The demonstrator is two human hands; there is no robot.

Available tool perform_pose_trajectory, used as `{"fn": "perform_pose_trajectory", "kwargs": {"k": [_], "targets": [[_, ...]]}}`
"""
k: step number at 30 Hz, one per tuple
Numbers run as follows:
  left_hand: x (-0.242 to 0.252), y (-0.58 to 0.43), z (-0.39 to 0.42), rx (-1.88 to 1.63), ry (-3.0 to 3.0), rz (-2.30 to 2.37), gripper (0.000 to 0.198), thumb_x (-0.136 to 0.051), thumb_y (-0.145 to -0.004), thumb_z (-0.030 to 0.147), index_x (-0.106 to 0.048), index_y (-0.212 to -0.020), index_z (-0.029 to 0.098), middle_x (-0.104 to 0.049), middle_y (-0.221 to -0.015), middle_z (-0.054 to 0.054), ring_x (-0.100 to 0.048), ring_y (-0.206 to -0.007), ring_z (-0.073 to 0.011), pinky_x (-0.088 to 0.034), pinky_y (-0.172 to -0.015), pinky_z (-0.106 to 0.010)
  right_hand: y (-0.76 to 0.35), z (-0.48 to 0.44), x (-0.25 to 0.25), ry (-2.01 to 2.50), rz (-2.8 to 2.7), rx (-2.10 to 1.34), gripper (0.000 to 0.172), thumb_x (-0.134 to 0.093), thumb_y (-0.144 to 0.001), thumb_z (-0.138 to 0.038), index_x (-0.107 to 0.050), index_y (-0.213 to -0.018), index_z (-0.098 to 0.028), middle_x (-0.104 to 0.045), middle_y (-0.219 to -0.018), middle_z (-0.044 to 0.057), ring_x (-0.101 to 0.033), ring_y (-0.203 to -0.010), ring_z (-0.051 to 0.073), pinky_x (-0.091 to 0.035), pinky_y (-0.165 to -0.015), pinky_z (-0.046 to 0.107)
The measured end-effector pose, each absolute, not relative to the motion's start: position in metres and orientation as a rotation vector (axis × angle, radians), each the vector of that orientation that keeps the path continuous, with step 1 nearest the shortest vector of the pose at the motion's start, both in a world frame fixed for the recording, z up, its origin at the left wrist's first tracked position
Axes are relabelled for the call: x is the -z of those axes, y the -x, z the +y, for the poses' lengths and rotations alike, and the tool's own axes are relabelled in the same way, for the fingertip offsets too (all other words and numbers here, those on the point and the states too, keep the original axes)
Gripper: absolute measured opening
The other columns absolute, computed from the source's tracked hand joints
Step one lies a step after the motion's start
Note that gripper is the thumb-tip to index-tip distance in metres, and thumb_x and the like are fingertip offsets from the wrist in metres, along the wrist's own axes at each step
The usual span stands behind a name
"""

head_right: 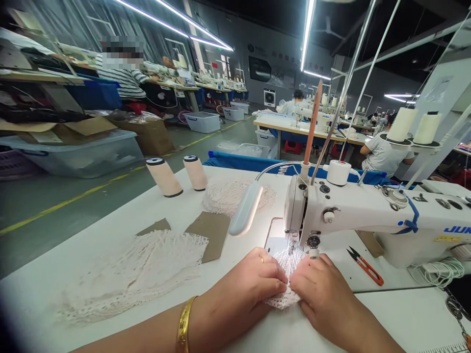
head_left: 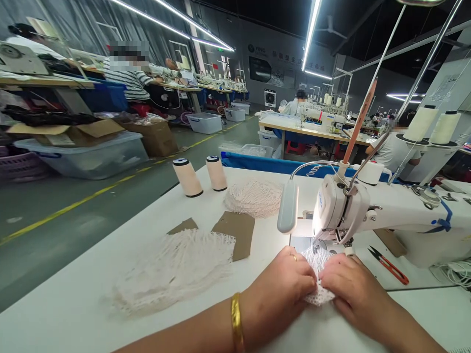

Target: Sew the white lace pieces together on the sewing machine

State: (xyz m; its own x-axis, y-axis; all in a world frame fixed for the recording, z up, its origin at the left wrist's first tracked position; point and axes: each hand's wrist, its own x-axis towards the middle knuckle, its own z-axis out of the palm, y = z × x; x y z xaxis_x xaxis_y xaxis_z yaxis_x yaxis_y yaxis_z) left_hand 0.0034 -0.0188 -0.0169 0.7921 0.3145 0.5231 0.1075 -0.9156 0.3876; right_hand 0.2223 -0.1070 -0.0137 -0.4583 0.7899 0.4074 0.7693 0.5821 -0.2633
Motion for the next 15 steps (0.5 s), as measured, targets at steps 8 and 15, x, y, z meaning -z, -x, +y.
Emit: {"fn": "perform_pose_trajectory", "kwargs": {"k": [8, 15], "targets": [[0.014, -0.007, -0.020, -0.898, -2.703, 0.344, 0.024, -0.059, -0.084, 0.002, -0.070, -0.078, 0.022, -0.074, -0.077, 0.003, -0.061, -0.073, -0.0169, -0.038, -0.078, -0.037, -0.221, -0.106, 0.011, 1.347, -2.323, -0.080, 0.030, -0.051, -0.073, 0.002, -0.053, -0.089, -0.023, -0.061, -0.087, -0.001, -0.053, -0.083, 0.020, -0.034, -0.075, 0.032], [0.019, -0.014, -0.009, -0.901, -2.731, 0.391, 0.021, -0.059, -0.084, 0.003, -0.069, -0.078, 0.021, -0.075, -0.081, 0.003, -0.063, -0.075, -0.0174, -0.038, -0.078, -0.036, -0.226, -0.095, 0.020, 1.378, -2.289, 0.017, 0.027, -0.051, -0.074, 0.001, -0.053, -0.087, -0.023, -0.063, -0.085, 0.001, -0.054, -0.082, 0.022, -0.036, -0.072, 0.033]]}}
